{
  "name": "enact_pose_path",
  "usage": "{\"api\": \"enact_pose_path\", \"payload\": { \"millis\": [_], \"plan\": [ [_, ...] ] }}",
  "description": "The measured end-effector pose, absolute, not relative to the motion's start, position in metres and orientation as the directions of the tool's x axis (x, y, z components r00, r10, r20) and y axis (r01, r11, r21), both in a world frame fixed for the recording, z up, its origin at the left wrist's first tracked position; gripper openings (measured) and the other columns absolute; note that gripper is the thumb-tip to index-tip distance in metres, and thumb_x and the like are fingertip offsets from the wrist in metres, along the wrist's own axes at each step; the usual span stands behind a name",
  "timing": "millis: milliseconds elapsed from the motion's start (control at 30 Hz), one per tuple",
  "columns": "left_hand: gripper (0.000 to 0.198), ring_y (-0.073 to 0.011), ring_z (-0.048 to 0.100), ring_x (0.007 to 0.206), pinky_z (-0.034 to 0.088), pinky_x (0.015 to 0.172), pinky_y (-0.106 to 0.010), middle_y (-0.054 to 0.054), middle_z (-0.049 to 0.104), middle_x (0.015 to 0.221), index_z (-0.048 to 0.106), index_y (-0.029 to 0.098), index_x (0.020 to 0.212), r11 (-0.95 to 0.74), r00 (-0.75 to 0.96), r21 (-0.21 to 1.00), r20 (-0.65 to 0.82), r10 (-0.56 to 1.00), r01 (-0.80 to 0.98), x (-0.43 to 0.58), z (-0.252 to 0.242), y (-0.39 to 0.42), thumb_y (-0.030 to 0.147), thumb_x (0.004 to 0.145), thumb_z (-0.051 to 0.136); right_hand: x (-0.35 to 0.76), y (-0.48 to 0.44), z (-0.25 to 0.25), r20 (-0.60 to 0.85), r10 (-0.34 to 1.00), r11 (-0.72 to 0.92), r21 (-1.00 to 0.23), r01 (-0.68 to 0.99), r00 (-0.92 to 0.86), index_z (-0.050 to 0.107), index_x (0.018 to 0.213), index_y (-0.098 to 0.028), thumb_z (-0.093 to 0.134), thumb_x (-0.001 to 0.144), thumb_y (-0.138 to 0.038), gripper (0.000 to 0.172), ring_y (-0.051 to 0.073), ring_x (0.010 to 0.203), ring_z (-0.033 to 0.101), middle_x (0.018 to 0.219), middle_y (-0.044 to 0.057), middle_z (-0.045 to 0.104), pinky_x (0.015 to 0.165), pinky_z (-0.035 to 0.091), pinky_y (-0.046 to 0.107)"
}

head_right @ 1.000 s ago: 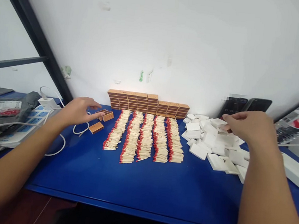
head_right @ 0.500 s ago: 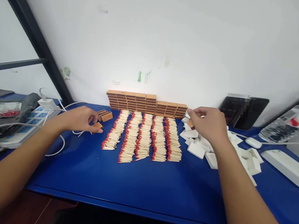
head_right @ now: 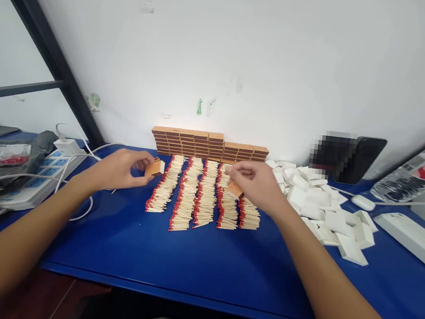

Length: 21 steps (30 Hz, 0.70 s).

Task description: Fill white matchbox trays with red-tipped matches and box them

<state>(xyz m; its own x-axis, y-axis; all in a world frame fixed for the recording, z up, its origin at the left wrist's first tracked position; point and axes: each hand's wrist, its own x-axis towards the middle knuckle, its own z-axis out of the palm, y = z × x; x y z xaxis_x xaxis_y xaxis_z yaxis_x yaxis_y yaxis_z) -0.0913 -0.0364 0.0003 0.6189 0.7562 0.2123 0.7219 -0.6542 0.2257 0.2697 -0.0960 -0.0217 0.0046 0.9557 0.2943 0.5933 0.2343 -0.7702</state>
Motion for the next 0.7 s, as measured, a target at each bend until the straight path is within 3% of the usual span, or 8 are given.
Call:
{"api": "enact_pose_path", "payload": {
  "millis": [100, 200, 267, 500, 700],
  "plan": [
    [0.030, -0.0227, 0.070, 0.095, 0.052, 0.085, -0.034, -0.006, 0.074, 0.103, 0.066, 0.019, 0.112, -0.762, 0.687, 0.208, 0.336, 0.644, 0.613, -0.069, -0.015, -0.054, 0.039, 0.091, 0.065, 0.236, -0.110, -0.024, 0.173, 0.976, 0.213, -0.889, 0.405, -0.134, 0.074, 0.085, -0.020, 0.071, 0.083, -0.077, 0.057, 0.017, 0.062, 0.063, 0.078, 0.007, 0.077, 0.054, 0.046, 0.028],
    [0.034, -0.0221, 0.071, 0.093, 0.053, 0.080, -0.033, -0.007, 0.073, 0.108, 0.064, 0.019, 0.118, -0.814, 0.720, 0.235, 0.380, 0.580, 0.532, -0.051, -0.031, -0.070, 0.038, 0.091, 0.068, 0.207, -0.123, -0.031, 0.051, 0.977, 0.115, -0.945, 0.306, -0.209, 0.072, 0.089, -0.019, 0.075, 0.082, -0.074, 0.055, 0.012, 0.050, 0.053, 0.071, 0.002, 0.071, 0.045, 0.039, 0.025],
    [0.033, -0.0213, 0.071, 0.091, 0.053, 0.077, -0.032, -0.006, 0.074, 0.107, 0.064, 0.020, 0.119, -0.830, 0.730, 0.240, 0.395, 0.557, 0.504, -0.046, -0.037, -0.076, 0.038, 0.092, 0.070, 0.195, -0.128, -0.036, 0.021, 0.970, 0.088, -0.958, 0.273, -0.241, 0.073, 0.085, -0.018, 0.079, 0.081, -0.068, 0.050, 0.011, 0.052, 0.054, 0.070, 0.001, 0.069, 0.045, 0.040, 0.024],
    [0.038, -0.0210, 0.072, 0.096, 0.057, 0.080, -0.032, -0.007, 0.075, 0.111, 0.066, 0.019, 0.124, -0.867, 0.694, 0.238, 0.524, 0.494, 0.438, -0.048, -0.041, -0.074, 0.035, 0.091, 0.076, 0.194, -0.130, -0.037, 0.024, 0.980, 0.078, -0.958, 0.275, -0.195, 0.070, 0.074, -0.018, 0.080, 0.081, -0.063, 0.047, 0.011, 0.051, 0.053, 0.067, 0.003, 0.070, 0.046, 0.039, 0.024],
    [0.036, -0.0191, 0.071, 0.089, 0.057, 0.078, -0.032, -0.006, 0.075, 0.100, 0.069, 0.018, 0.119, -0.891, 0.615, 0.213, 0.658, 0.435, 0.401, -0.046, -0.043, -0.070, 0.033, 0.088, 0.082, 0.199, -0.126, -0.042, 0.131, 0.986, 0.155, -0.953, 0.260, -0.108, 0.068, 0.094, -0.020, 0.080, 0.083, -0.060, 0.043, 0.016, 0.063, 0.064, 0.074, 0.003, 0.075, 0.055, 0.043, 0.025]
  ]
}}
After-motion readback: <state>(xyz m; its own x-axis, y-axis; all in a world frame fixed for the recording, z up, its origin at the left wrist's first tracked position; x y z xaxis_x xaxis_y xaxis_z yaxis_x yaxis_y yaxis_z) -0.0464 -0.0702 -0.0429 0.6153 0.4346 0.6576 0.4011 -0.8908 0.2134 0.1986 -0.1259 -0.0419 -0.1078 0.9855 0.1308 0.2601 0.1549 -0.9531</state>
